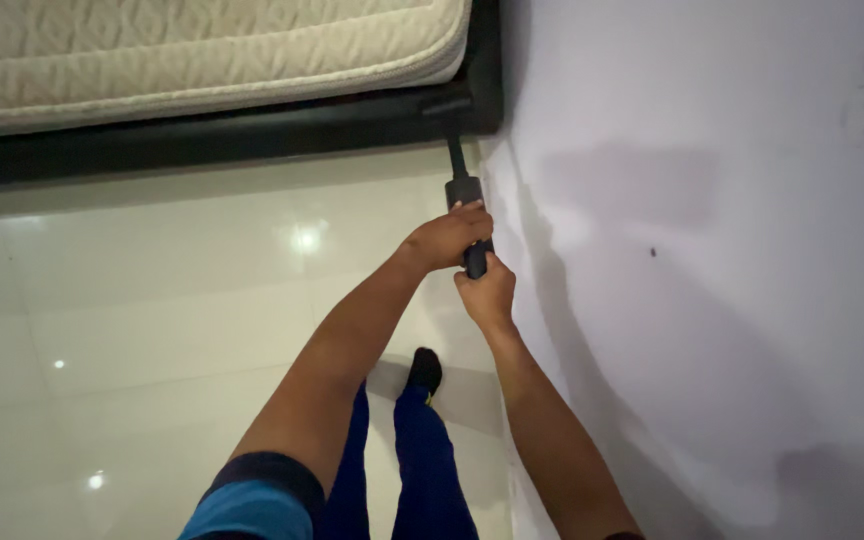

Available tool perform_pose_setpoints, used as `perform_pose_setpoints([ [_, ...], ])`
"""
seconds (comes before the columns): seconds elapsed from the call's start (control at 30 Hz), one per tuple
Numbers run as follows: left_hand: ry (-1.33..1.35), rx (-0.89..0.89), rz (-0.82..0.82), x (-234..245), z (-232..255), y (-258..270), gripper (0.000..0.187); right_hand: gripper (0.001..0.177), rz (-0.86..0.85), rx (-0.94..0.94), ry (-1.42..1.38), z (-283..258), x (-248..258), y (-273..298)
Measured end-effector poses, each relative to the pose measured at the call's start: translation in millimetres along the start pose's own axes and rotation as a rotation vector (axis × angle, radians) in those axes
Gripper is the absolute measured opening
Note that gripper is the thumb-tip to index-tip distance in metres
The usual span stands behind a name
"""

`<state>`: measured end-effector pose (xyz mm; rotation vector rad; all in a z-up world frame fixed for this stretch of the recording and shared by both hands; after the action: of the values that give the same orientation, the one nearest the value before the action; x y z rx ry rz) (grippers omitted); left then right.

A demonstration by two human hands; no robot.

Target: The person vacuums a mattress by moving a handheld vacuum cleaner across its top surface and along its edges.

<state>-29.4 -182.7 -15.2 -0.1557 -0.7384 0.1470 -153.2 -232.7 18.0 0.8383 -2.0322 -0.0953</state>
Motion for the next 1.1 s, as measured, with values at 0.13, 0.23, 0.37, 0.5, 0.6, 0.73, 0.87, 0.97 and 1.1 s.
perform_pose_setpoints([
  [0.13,0.008,-0.074,0.020,-7,5,-15,0.034,0.021,0.039,0.039,-0.142,11,8,0],
  [0.23,-0.018,-0.094,-0.055,-15,8,-23,0.034,0.020,0.044,-0.016,-0.107,19,11,2],
  [0.37,-0.029,-0.102,-0.102,-28,15,-26,0.030,0.017,0.020,-0.136,-0.180,34,10,8],
  [0.5,-0.095,-0.078,-0.138,-26,21,-25,0.021,0.018,0.052,-0.164,-0.184,43,6,6],
  [0.6,-0.203,-0.262,0.009,-10,29,-27,0.024,0.017,0.056,-0.124,-0.240,37,8,0],
  [0.73,-0.203,-0.225,-0.049,3,19,-36,0.024,0.014,0.036,-0.180,-0.242,18,10,-12],
  [0.87,-0.184,-0.199,-0.082,19,7,-50,0.022,0.014,0.016,-0.223,-0.279,-5,11,-25],
  [0.97,-0.183,-0.191,-0.125,25,-7,-60,0.020,0.013,0.005,-0.241,-0.324,-19,11,-35],
  [1.1,-0.214,-0.218,-0.095,30,-16,-70,0.012,0.014,-0.093,-0.414,-0.446,-29,8,-45],
])
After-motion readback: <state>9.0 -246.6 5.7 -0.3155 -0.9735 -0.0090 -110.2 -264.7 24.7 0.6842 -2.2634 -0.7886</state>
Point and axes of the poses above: each hand's wrist, its own y-axis away from the middle knuckle, its own x-axis out of the back of the hand, z = x × y, the point moved 4 cm from there along -y, towards the middle knuckle, and after that the axes turned 14 degrees about -x, right-handed, at the moved point
